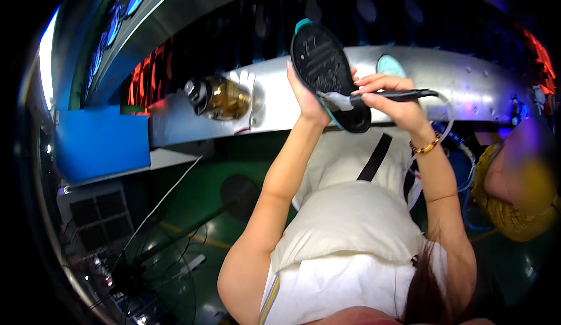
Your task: The person picks up shoe soles from a conveyor belt and applies a liquid to the bottom surface using a brush before returning them to the belt.
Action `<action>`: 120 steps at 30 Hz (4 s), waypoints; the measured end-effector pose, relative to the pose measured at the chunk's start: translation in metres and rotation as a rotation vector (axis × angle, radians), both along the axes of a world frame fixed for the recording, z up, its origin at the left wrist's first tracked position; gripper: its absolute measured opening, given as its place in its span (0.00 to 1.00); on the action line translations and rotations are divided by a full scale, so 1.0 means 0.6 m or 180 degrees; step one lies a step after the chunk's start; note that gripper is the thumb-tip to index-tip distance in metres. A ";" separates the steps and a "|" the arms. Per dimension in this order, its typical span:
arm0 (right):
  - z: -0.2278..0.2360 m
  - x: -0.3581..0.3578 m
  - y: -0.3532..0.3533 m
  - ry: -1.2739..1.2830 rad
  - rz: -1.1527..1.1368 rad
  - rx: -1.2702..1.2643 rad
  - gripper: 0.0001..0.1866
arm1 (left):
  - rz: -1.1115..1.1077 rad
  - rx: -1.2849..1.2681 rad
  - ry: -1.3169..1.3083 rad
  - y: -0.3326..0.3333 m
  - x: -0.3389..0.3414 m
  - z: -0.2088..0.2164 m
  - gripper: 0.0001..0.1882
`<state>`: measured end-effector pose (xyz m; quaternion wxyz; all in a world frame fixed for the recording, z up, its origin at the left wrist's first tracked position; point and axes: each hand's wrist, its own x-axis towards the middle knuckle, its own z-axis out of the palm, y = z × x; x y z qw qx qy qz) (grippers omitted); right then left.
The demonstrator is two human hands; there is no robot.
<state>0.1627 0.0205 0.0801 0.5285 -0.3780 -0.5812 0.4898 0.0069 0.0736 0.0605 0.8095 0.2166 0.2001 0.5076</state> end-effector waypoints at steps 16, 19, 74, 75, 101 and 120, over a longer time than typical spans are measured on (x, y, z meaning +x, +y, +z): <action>0.019 0.002 -0.032 -0.0815 0.0472 0.0766 0.09 | -0.0034 0.0555 -0.0835 0.000 -0.044 -0.002 0.45; 0.023 0.012 -0.039 -0.0596 0.0999 0.0761 0.10 | -0.0048 0.0535 -0.0787 0.007 -0.050 0.003 0.45; 0.051 0.042 -0.066 -0.0799 0.0845 0.0424 0.09 | -0.1751 -0.0405 0.0327 0.009 -0.157 0.023 0.32; 0.051 0.036 -0.064 -0.0586 0.0755 0.0526 0.10 | -0.1879 -0.0443 -0.0706 0.016 -0.155 -0.001 0.39; 0.039 -0.036 -0.056 -0.1038 0.0391 0.1075 0.08 | -0.0611 -0.0420 -0.1378 -0.033 -0.036 -0.017 0.43; 0.008 -0.051 -0.071 0.0276 0.0022 -0.0350 0.08 | -0.0004 -0.0298 -0.0603 -0.055 -0.037 0.024 0.29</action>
